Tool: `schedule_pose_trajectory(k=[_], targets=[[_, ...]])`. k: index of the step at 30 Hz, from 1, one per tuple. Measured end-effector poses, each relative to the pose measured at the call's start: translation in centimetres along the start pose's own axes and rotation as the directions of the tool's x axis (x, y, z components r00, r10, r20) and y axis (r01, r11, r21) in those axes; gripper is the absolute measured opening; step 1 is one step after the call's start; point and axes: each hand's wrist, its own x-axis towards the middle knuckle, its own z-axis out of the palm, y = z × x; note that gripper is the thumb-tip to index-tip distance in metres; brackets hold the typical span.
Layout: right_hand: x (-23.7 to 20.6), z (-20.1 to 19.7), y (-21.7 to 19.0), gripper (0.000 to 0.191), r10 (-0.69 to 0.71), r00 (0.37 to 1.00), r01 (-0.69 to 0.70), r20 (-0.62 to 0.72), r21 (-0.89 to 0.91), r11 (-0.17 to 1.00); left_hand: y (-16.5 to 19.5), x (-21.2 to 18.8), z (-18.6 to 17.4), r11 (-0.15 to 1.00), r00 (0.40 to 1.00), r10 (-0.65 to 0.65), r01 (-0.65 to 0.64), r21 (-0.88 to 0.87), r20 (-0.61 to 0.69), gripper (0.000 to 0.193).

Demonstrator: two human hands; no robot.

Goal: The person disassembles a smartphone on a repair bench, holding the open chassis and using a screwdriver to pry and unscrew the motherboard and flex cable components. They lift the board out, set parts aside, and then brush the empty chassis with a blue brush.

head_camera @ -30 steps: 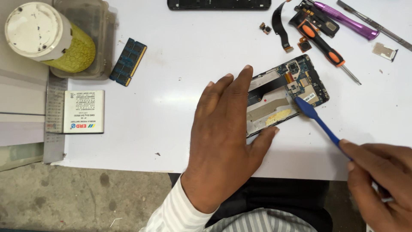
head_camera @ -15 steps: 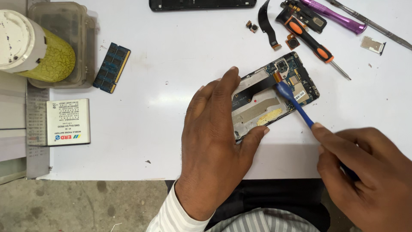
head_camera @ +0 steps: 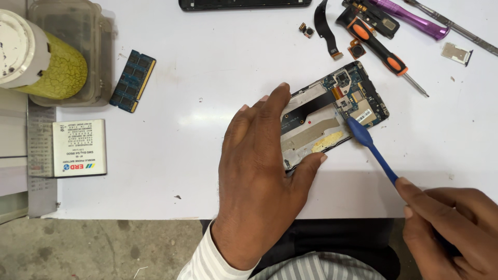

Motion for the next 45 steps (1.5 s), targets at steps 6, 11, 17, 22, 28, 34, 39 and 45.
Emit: schedule_pose_trajectory(k=[6,11,17,22,28,34,39,45], targets=[[1.6,-0.2,-0.7,0.033,-0.026,0.997,0.026,0.068,-0.005,1.0,0.1,0.1,-0.2,1.0,1.0,0.012,-0.012,0.008,0.018,0.081],[3.6,-0.8,-2.6,0.037,-0.087,0.994,0.086,0.064,0.019,0.996,0.0,0.1,-0.2,1.0,1.0,0.008,-0.008,0.002,0.024,0.082],[3.5,-0.8,-2.2,0.038,-0.078,0.993,0.079,0.088,-0.01,0.997,0.0,0.1,-0.1,1.0,1.0,0.005,-0.005,-0.01,0.018,0.084],[1.4,-0.2,0.0,0.034,-0.045,0.997,0.043,0.057,0.041,0.998,-0.1,0.1,-0.1,1.0,1.0,0.004,-0.003,-0.019,0.02,0.084],[-0.5,0.2,1.1,0.033,0.007,1.0,-0.008,0.02,0.04,0.999,0.0,0.1,-0.1,1.0,1.0,0.022,-0.022,-0.003,0.011,0.083],[2.5,-0.4,0.3,0.041,-0.22,0.971,0.22,0.092,0.013,0.975,0.2,0.4,-0.3,0.999,0.999,-0.023,0.024,-0.024,0.035,0.084],[4.0,-0.9,-2.3,0.04,-0.077,0.992,0.077,0.102,0.006,0.997,0.3,0.4,-0.3,1.0,1.0,-0.018,0.018,-0.017,0.025,0.084],[5.1,-1.2,-2.8,0.04,-0.095,0.992,0.094,0.08,0.014,0.995,0.2,0.4,-0.2,1.0,0.999,-0.005,0.005,0.004,0.035,0.084]])
